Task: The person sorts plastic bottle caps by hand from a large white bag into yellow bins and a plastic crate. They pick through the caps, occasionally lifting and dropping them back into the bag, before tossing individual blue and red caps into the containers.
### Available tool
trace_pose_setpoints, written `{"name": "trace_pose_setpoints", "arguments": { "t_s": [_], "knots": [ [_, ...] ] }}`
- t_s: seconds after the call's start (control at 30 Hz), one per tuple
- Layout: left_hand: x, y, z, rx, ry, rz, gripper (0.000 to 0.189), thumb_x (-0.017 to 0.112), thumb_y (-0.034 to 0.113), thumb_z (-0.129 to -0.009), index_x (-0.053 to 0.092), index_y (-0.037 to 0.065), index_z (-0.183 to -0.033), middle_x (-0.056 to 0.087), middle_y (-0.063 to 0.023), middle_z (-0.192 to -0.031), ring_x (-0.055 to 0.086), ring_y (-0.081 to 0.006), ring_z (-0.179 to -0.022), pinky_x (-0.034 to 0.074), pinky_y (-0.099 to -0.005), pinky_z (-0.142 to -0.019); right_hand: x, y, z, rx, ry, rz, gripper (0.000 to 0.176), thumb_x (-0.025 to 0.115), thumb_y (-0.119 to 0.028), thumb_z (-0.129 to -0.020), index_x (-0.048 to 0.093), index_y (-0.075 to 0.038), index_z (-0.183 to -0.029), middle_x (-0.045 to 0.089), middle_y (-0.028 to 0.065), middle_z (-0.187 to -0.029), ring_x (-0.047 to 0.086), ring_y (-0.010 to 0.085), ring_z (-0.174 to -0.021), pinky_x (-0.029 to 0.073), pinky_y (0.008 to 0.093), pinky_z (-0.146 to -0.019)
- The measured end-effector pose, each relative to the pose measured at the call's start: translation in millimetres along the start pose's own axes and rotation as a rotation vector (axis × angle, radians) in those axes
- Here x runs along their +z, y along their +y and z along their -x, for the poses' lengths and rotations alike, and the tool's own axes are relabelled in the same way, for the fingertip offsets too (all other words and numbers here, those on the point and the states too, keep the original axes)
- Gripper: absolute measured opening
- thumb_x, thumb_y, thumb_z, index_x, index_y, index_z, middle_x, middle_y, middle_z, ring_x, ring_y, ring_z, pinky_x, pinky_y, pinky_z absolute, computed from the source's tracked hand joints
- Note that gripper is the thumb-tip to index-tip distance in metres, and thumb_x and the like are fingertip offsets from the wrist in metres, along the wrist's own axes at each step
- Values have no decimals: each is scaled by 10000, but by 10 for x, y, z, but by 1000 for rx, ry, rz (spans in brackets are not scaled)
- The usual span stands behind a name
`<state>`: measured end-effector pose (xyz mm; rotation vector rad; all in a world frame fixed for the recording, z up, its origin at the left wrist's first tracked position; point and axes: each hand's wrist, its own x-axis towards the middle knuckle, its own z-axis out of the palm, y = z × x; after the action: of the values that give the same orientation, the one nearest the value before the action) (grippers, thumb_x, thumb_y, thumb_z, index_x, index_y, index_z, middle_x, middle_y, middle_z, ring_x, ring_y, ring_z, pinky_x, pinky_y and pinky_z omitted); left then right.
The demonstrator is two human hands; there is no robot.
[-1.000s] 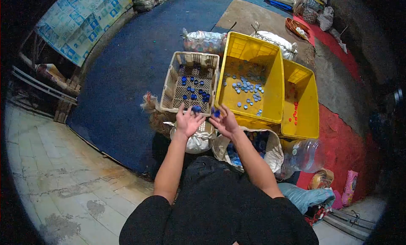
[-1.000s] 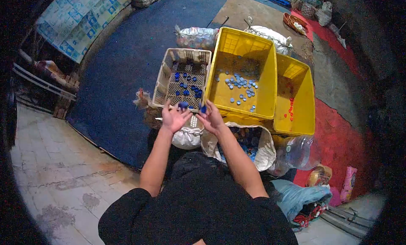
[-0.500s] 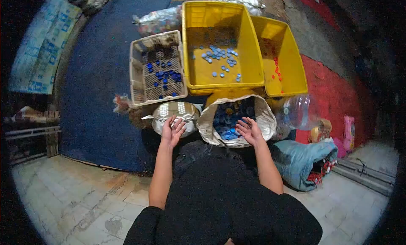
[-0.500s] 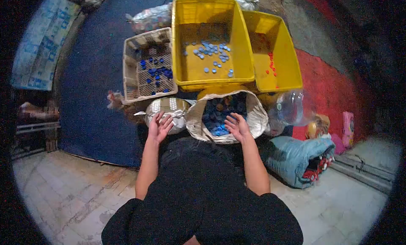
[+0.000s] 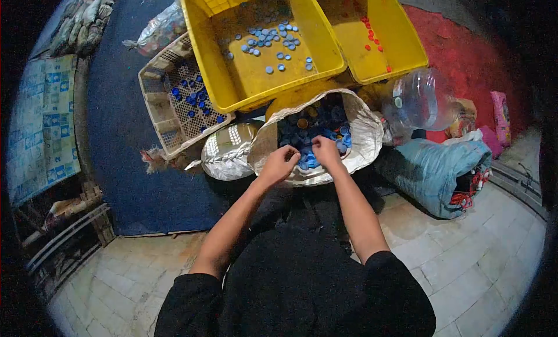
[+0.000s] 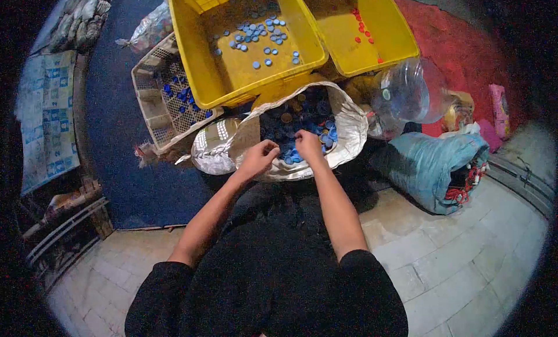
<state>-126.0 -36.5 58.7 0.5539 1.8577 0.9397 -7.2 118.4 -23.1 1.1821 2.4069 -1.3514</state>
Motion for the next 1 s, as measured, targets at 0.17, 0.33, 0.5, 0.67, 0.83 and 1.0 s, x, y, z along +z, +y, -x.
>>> {"name": "trace_pose_setpoints", "arguments": {
  "t_s": [0.17,0.33,0.5,0.67,0.83,1.0],
  "knots": [
    [313,-338,-194,-116,-123,-693,388,536,392,-844,596,80,-1067,588,-165,-1072,580,-347,-1009,460,-479,-858,326,-70,-359,-47,59,367,189,601,-156,-762,686,-32,-876,673,168,-846,650,345,-837,526,407,-759],
    [442,-189,-87,-105,-65,-842,359,545,367,-832,591,88,-1055,581,-158,-1073,570,-358,-1012,423,-498,-893,386,-2,-479,37,-125,525,178,555,-143,-797,712,-60,-807,679,147,-853,661,300,-861,533,417,-745],
    [451,-212,-167,-148,-79,-823,428,570,333,-811,556,75,-1153,565,-174,-1113,567,-351,-1028,453,-504,-846,289,-32,-425,-66,-122,532,179,569,-140,-776,720,-52,-813,681,166,-841,671,308,-825,537,402,-734],
    [513,-175,-287,-121,-53,-845,390,602,246,-773,573,137,-1147,543,-150,-1136,564,-345,-1022,482,-458,-816,257,-97,-565,22,-201,499,198,536,-118,-805,719,-62,-854,688,138,-890,671,296,-845,534,404,-734],
    [666,-494,-416,80,-4,-1150,380,573,198,-785,585,225,-1164,490,-138,-1238,522,-327,-1092,514,-443,-770,253,-58,-496,56,-211,408,211,524,-114,-807,719,-57,-864,686,147,-893,667,294,-859,527,403,-746],
    [639,-643,-457,77,-77,-1251,327,522,217,-839,605,215,-1156,499,-170,-1218,521,-340,-1080,491,-444,-821,541,-15,-560,192,-144,271,236,495,-112,-822,704,-19,-875,676,178,-923,655,316,-881,510,408,-794]
  ]
}}
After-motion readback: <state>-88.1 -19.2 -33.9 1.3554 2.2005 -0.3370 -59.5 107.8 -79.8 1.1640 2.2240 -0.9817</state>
